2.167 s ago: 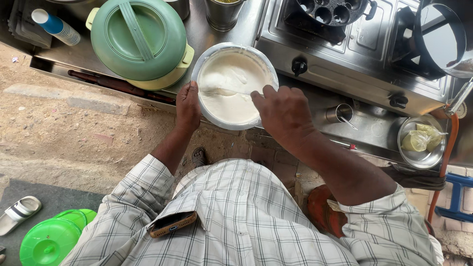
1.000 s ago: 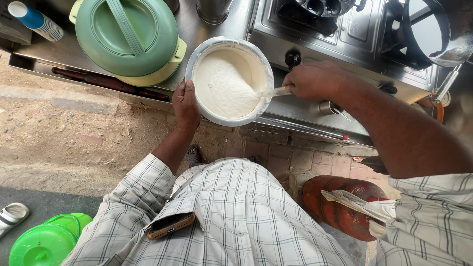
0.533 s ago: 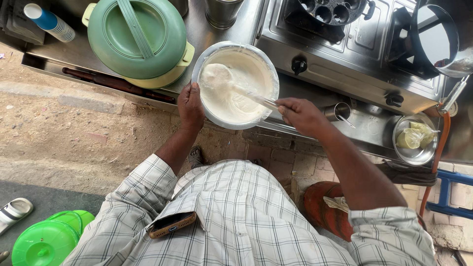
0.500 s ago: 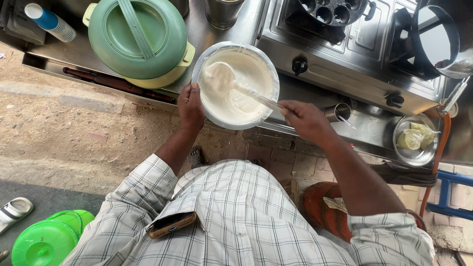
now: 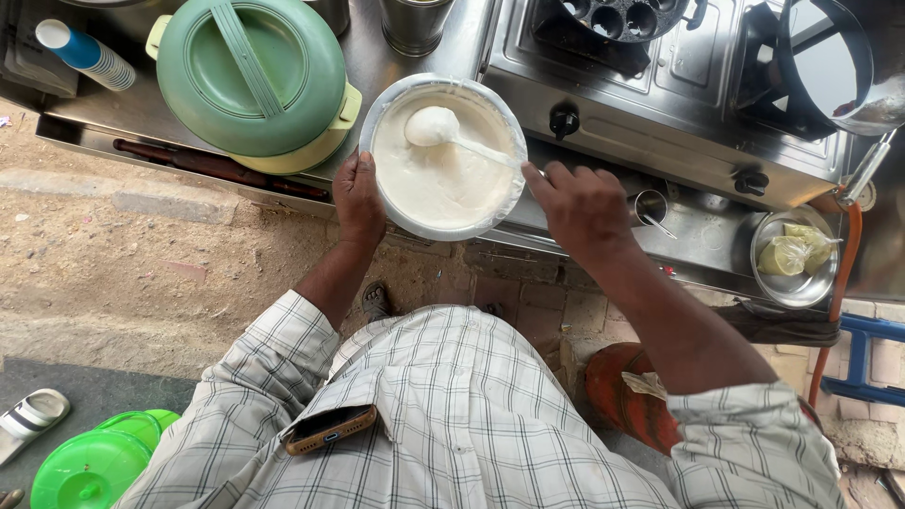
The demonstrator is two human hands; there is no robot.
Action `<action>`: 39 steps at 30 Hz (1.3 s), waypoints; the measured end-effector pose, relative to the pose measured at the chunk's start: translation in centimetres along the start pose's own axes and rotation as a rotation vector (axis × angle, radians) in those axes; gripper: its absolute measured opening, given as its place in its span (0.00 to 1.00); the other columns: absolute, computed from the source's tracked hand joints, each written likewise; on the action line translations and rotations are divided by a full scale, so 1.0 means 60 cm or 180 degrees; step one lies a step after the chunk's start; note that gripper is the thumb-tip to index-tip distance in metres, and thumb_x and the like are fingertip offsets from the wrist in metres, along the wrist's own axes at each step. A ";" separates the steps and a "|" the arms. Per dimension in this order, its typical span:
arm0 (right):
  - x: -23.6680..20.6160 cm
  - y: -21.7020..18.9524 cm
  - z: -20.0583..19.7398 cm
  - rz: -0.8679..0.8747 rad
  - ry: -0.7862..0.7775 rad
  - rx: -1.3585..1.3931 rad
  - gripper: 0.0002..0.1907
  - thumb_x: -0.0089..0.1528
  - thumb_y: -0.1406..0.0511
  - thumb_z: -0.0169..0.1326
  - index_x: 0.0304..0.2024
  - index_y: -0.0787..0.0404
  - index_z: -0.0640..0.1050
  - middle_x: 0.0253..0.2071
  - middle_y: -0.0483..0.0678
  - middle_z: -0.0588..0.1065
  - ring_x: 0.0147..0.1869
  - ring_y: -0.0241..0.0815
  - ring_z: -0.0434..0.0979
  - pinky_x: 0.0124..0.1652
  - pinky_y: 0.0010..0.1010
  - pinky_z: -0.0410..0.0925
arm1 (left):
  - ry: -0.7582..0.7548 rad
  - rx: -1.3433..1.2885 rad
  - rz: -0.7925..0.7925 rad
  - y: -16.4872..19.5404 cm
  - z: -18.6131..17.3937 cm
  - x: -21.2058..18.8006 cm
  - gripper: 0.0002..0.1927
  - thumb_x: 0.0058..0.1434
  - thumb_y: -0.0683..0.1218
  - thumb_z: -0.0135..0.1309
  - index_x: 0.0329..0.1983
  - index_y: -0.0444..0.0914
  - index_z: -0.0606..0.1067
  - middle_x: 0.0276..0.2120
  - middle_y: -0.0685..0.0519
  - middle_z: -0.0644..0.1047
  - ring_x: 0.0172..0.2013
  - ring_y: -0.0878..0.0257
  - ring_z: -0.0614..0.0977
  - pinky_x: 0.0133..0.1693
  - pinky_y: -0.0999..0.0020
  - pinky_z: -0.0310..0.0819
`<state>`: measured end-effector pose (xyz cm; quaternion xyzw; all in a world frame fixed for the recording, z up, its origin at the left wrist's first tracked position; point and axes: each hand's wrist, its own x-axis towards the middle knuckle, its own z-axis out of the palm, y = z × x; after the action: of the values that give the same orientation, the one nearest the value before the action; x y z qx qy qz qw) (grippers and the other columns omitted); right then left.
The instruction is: The person prepares a street food snack by first filling a plastic bag with a yellow batter and tying it. They then move a large pot on the stove, place a pan with circular molds on the burner, and light the gas. The person pours oil into the molds using a spoon, stirs a white batter in a separate container, and finally pours the white batter into the heated molds to cook.
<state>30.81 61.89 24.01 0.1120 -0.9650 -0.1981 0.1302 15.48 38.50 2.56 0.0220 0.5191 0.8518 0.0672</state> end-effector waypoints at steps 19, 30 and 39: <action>0.067 0.041 0.087 0.1883 -0.3288 0.3812 0.17 0.69 0.61 0.50 0.58 0.56 0.81 0.26 0.44 0.75 0.26 0.36 0.67 0.29 0.33 0.63 | -0.0010 0.0125 0.0006 -0.001 0.009 -0.005 0.18 0.73 0.47 0.42 0.57 0.31 0.74 0.39 0.54 0.78 0.40 0.71 0.75 0.43 0.76 0.73; 0.055 -0.019 -0.018 0.0006 -0.1949 -0.0322 0.23 0.65 0.65 0.50 0.64 0.57 0.74 0.33 0.47 0.79 0.28 0.41 0.82 0.25 0.33 0.73 | 0.0043 0.0270 0.0032 0.008 0.006 -0.004 0.15 0.76 0.47 0.44 0.44 0.31 0.76 0.34 0.56 0.73 0.34 0.72 0.70 0.37 0.75 0.67; 0.062 0.049 0.061 0.2087 -0.3587 0.3533 0.18 0.70 0.62 0.50 0.60 0.56 0.80 0.26 0.44 0.73 0.25 0.34 0.65 0.26 0.30 0.62 | -0.0035 0.0298 0.0076 0.006 0.005 -0.006 0.17 0.78 0.47 0.43 0.49 0.29 0.76 0.37 0.54 0.74 0.38 0.70 0.71 0.42 0.73 0.69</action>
<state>25.71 64.82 22.73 -0.2405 -0.8266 0.3246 -0.3919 15.83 38.55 3.02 0.0359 0.5577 0.8272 0.0587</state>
